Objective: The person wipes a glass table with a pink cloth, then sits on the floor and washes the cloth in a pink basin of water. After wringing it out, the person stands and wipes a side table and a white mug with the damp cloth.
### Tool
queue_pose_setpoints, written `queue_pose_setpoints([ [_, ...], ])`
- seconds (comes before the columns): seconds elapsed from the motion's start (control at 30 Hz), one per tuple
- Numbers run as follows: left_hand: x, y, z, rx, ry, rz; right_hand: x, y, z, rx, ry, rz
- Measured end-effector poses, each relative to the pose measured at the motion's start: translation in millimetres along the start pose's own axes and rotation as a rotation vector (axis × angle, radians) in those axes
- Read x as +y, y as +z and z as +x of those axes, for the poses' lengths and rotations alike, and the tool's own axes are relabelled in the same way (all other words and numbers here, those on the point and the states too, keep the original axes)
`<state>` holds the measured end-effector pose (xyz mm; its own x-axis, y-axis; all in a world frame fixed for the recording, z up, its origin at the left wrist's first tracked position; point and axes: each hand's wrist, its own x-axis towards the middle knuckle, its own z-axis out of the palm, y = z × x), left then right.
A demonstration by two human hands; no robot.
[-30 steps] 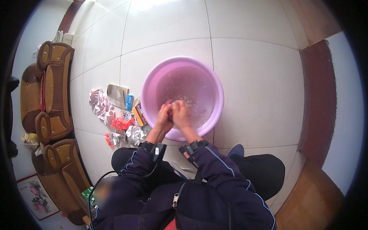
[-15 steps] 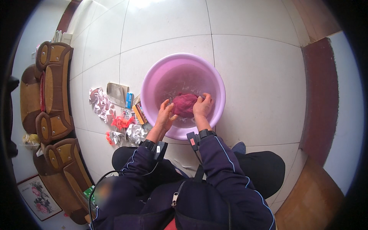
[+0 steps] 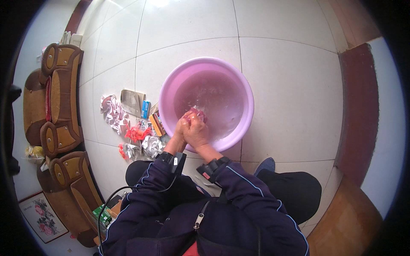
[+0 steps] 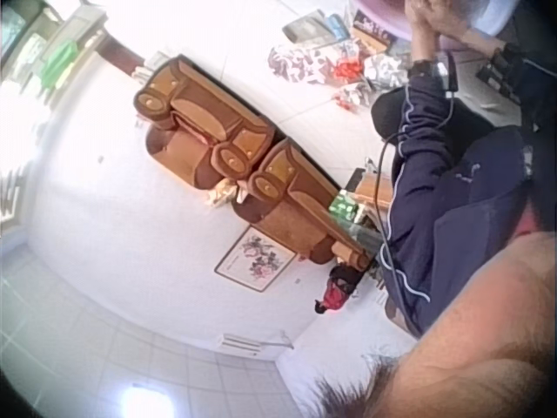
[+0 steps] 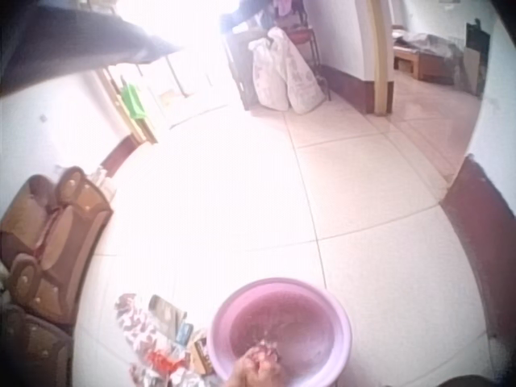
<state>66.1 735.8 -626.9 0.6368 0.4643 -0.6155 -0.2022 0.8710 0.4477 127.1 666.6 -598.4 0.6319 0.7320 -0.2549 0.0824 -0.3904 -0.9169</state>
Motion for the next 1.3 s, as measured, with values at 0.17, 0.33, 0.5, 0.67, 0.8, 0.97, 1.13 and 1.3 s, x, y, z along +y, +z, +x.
queue_pose_setpoints([
  [0.17,-20.6,31.3,-3.3,0.218,0.078,0.049,25.3,-18.8,30.8,0.189,0.038,-0.063],
  [0.33,-13.8,26.9,-3.8,0.193,0.097,0.075,11.1,-24.0,26.9,0.217,0.016,-0.035],
  [0.5,-3.0,7.5,1.3,0.156,0.102,0.007,-3.6,-10.3,7.1,0.131,-0.192,0.04],
  [0.67,-21.4,14.6,-2.1,0.181,0.088,0.178,56.5,-29.9,50.2,0.194,0.145,-0.056],
  [0.8,-15.4,16.9,-9.0,0.396,-0.004,0.289,98.8,-36.0,64.2,0.348,0.274,-0.206],
  [0.97,-21.0,9.0,-7.6,0.409,-0.236,0.254,94.6,-21.7,53.7,0.06,0.519,0.337],
  [1.13,-14.4,-10.1,-0.5,0.233,-0.153,-0.072,35.6,0.4,27.9,-0.206,0.295,0.307],
  [1.3,-3.4,-14.2,3.3,0.045,-0.03,-0.151,-2.9,2.3,7.5,0.046,-0.06,0.014],
])
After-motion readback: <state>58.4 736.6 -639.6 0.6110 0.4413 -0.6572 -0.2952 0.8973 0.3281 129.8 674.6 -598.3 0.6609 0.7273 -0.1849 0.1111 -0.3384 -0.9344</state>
